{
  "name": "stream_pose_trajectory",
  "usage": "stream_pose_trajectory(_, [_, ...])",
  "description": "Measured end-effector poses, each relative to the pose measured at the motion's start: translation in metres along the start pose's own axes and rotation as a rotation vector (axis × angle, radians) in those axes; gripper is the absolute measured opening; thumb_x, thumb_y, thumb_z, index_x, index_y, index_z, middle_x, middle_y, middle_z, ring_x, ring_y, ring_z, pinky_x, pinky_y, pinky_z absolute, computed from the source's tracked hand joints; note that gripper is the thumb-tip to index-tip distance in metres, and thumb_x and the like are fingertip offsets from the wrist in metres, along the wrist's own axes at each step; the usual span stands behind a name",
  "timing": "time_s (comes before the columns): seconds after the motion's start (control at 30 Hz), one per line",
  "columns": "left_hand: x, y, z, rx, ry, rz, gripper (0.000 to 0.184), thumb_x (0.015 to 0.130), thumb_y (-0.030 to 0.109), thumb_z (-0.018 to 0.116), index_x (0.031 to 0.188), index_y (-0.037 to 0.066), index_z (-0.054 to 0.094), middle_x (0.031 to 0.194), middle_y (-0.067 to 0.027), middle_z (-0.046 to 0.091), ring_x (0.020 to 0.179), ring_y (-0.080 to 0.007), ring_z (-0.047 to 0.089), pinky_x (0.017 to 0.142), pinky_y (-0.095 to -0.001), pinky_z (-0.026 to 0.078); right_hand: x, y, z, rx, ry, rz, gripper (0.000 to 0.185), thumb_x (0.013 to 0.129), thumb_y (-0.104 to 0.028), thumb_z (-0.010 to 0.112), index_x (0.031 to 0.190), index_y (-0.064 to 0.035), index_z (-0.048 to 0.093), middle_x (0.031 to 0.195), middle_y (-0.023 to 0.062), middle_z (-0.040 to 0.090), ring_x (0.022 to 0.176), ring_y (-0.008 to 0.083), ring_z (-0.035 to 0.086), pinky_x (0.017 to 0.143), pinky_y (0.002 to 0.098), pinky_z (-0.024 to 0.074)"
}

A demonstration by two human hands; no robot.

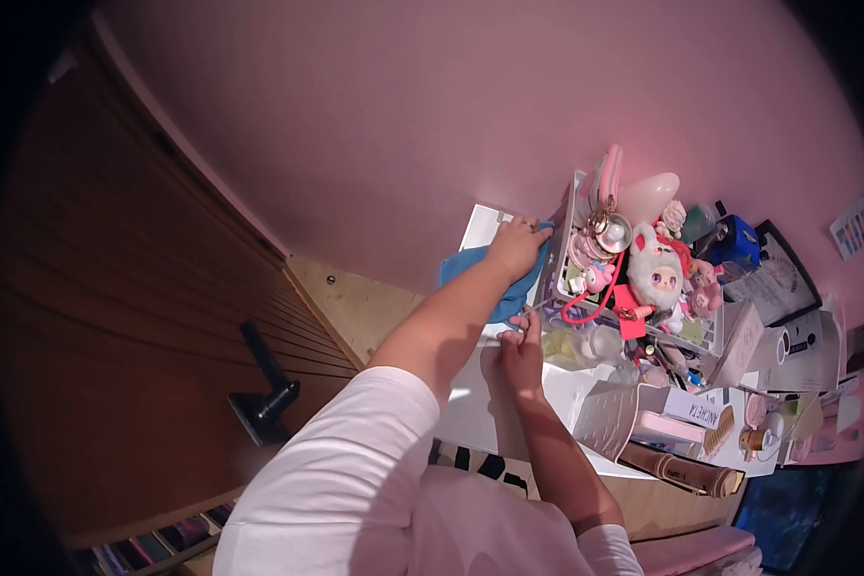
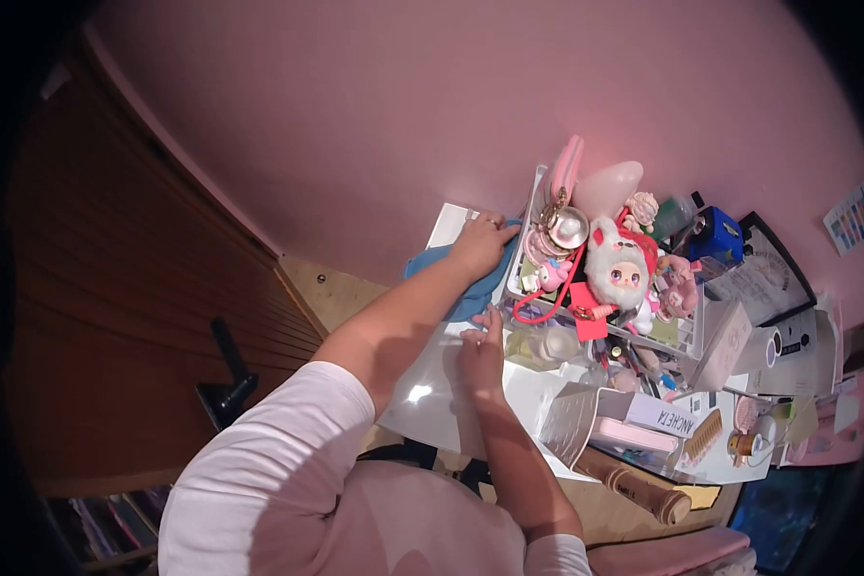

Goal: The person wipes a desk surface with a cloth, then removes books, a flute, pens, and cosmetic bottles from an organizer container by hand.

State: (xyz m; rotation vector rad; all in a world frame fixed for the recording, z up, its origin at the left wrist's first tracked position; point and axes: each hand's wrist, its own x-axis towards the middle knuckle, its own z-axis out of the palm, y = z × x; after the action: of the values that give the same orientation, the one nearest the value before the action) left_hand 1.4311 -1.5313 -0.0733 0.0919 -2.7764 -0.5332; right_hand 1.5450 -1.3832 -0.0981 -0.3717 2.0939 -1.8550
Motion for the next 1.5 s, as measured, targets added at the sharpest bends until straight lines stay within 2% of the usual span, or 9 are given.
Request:
stream_pose_trajectory(0.17, [0.014, 0.01, 0.007, 0.249, -0.137, -0.086, 0.036, 0.085, 0.016, 0.042, 0.117, 0.016, 0.058, 0.118, -0.0079, 0.05, 0.114, -0.0226, 0.043, 0.093, -0.0442, 0.033, 0.001, 0.007, 0.002, -0.003, 0.031, -0.015, 0.055, 0.082, 0.001, 0.044, 0.134, 0.0016, 0.027, 0.108, 0.0126, 0.05, 0.078, 0.017, 0.057, 0.073, 0.0278, 0.0454])
stream_pose_trajectory(0.37, [0.0, 0.007, 0.005, 0.094, -0.217, -0.122, 0.039, 0.085, 0.014, 0.042, 0.12, 0.024, 0.057, 0.118, -0.0077, 0.05, 0.112, -0.0242, 0.043, 0.091, -0.042, 0.033, 0.001, 0.01, 0.0, -0.01, 0.023, -0.039, 0.053, 0.082, 0.001, 0.041, 0.134, 0.0027, 0.028, 0.099, 0.0099, 0.05, 0.075, 0.0156, 0.055, 0.071, 0.0266, 0.0448])
stream_pose_trajectory(0.6, [-0.055, 0.004, -0.002, -0.051, -0.235, -0.016, 0.034, 0.08, 0.015, 0.05, 0.104, 0.032, 0.067, 0.105, -0.0037, 0.054, 0.102, -0.022, 0.046, 0.086, -0.0378, 0.033, -0.002, 0.009, -0.002, 0.108, 0.007, -0.015, 0.054, 0.083, 0.001, 0.041, 0.135, 0.0029, 0.026, 0.09, 0.005, 0.049, 0.07, 0.0095, 0.049, 0.065, 0.0215, 0.0423])
stream_pose_trajectory(0.73, [-0.07, -0.002, -0.017, -0.212, -0.274, 0.088, 0.025, 0.076, 0.011, 0.054, 0.091, 0.023, 0.071, 0.095, -0.0068, 0.055, 0.096, -0.0228, 0.051, 0.084, -0.0373, 0.037, -0.004, 0.004, 0.0, 0.124, -0.006, -0.034, 0.055, 0.087, -0.003, 0.045, 0.137, 0.0022, 0.023, 0.089, 0.0034, 0.049, 0.072, 0.0073, 0.047, 0.065, 0.0199, 0.0409])
stream_pose_trajectory(0.83, [-0.057, -0.022, -0.001, -0.631, 0.048, -0.161, 0.021, 0.076, 0.008, 0.052, 0.084, 0.013, 0.071, 0.091, -0.0117, 0.056, 0.089, -0.0274, 0.054, 0.082, -0.0363, 0.043, -0.003, 0.001, -0.002, 0.102, -0.006, 0.036, 0.057, 0.088, -0.006, 0.048, 0.138, 0.0015, 0.021, 0.094, 0.0041, 0.049, 0.073, 0.008, 0.048, 0.065, 0.0205, 0.0414])
stream_pose_trajectory(0.9, [-0.041, -0.021, -0.003, -0.595, 0.264, -0.281, 0.018, 0.079, 0.006, 0.052, 0.089, 0.006, 0.067, 0.091, -0.0144, 0.056, 0.089, -0.0289, 0.056, 0.081, -0.035, 0.046, -0.004, -0.002, 0.0, 0.167, 0.019, 0.053, 0.057, 0.088, -0.006, 0.047, 0.138, 0.001, 0.021, 0.097, 0.0047, 0.049, 0.073, 0.0086, 0.048, 0.065, 0.0209, 0.0419])
stream_pose_trajectory(0.97, [-0.024, -0.017, 0.014, -0.574, 0.378, -0.171, 0.022, 0.078, 0.007, 0.055, 0.097, 0.007, 0.066, 0.098, -0.0141, 0.057, 0.091, -0.0292, 0.056, 0.081, -0.0344, 0.046, -0.004, -0.004, -0.001, 0.192, 0.025, 0.057, 0.056, 0.088, -0.007, 0.046, 0.138, 0.0007, 0.021, 0.101, 0.0053, 0.048, 0.074, 0.0093, 0.049, 0.064, 0.0214, 0.0424])
stream_pose_trajectory(1.07, [-0.023, -0.002, 0.016, -0.112, -0.012, 0.017, 0.024, 0.079, 0.016, 0.057, 0.1, 0.012, 0.067, 0.11, -0.0024, 0.058, 0.1, -0.0233, 0.052, 0.085, -0.0367, 0.042, -0.003, -0.007, 0.0, 0.176, 0.014, 0.048, 0.054, 0.089, -0.008, 0.044, 0.138, 0.0004, 0.021, 0.104, 0.006, 0.047, 0.074, 0.0099, 0.05, 0.061, 0.0219, 0.0431])
stream_pose_trajectory(1.5, [-0.088, 0.011, -0.013, -0.139, -0.12, 0.156, 0.02, 0.08, 0.02, 0.057, 0.095, 0.015, 0.069, 0.107, 0.0056, 0.06, 0.099, -0.02, 0.05, 0.087, -0.0356, 0.036, -0.011, -0.019, -0.001, 0.207, 0.016, 0.011, 0.045, 0.093, -0.012, 0.042, 0.133, 0.0014, 0.026, 0.094, 0.0044, 0.047, 0.063, 0.0077, 0.046, 0.052, 0.0219, 0.0409])
